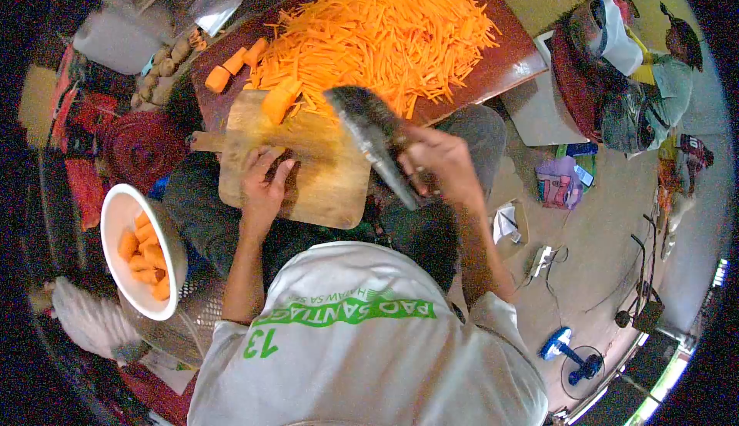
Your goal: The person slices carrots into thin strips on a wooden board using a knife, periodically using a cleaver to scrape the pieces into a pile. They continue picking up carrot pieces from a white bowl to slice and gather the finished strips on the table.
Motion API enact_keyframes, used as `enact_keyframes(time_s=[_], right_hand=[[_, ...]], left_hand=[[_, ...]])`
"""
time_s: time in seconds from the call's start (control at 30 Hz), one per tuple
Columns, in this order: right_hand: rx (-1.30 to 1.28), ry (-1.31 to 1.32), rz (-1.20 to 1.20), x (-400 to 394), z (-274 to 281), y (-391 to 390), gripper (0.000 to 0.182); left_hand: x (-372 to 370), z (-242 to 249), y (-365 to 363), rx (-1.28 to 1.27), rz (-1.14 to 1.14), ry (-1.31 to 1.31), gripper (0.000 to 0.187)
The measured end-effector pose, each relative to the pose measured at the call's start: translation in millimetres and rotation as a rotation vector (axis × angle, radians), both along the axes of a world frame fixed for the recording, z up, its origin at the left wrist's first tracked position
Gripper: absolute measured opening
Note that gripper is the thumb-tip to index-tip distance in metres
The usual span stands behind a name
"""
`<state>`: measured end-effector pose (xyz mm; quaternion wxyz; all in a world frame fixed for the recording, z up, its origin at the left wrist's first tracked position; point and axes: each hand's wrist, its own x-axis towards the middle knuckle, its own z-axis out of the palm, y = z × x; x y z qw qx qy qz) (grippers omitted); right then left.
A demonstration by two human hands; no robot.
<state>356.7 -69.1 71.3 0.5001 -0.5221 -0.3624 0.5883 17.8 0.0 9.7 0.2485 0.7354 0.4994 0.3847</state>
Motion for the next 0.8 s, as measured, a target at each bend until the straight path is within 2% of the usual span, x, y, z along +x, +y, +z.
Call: enact_keyframes(time_s=[0.1, 0.23, 0.37, 0.57, 0.8], right_hand=[[-0.1, 0.04, 0.108, -28.1, 7.9, 7.5, 0.055], [-0.086, 0.123, 0.076, -36.1, -10.8, 6.7, 0.053], [-0.134, 0.074, 0.108, -38.1, -11.9, 0.5, 0.052], [-0.071, 0.126, 0.125, -42.8, -33.5, -7.6, 0.048], [-0.111, 0.069, 0.122, -39.1, -44.1, -4.5, 0.05]], left_hand=[[-2.2, 4.4, 2.2, -0.004, -0.011, -0.006, 0.02], [-4.1, 7.9, 3.7, -0.063, 0.025, -0.137, 0.02], [-4.7, 20.2, 18.7, -0.06, 0.041, -0.102, 0.023], [1.3, 23.6, 59.3, 0.23, 0.057, 0.112, 0.04], [5.8, 20.3, 83.3, 0.181, 0.037, 0.223, 0.049]])
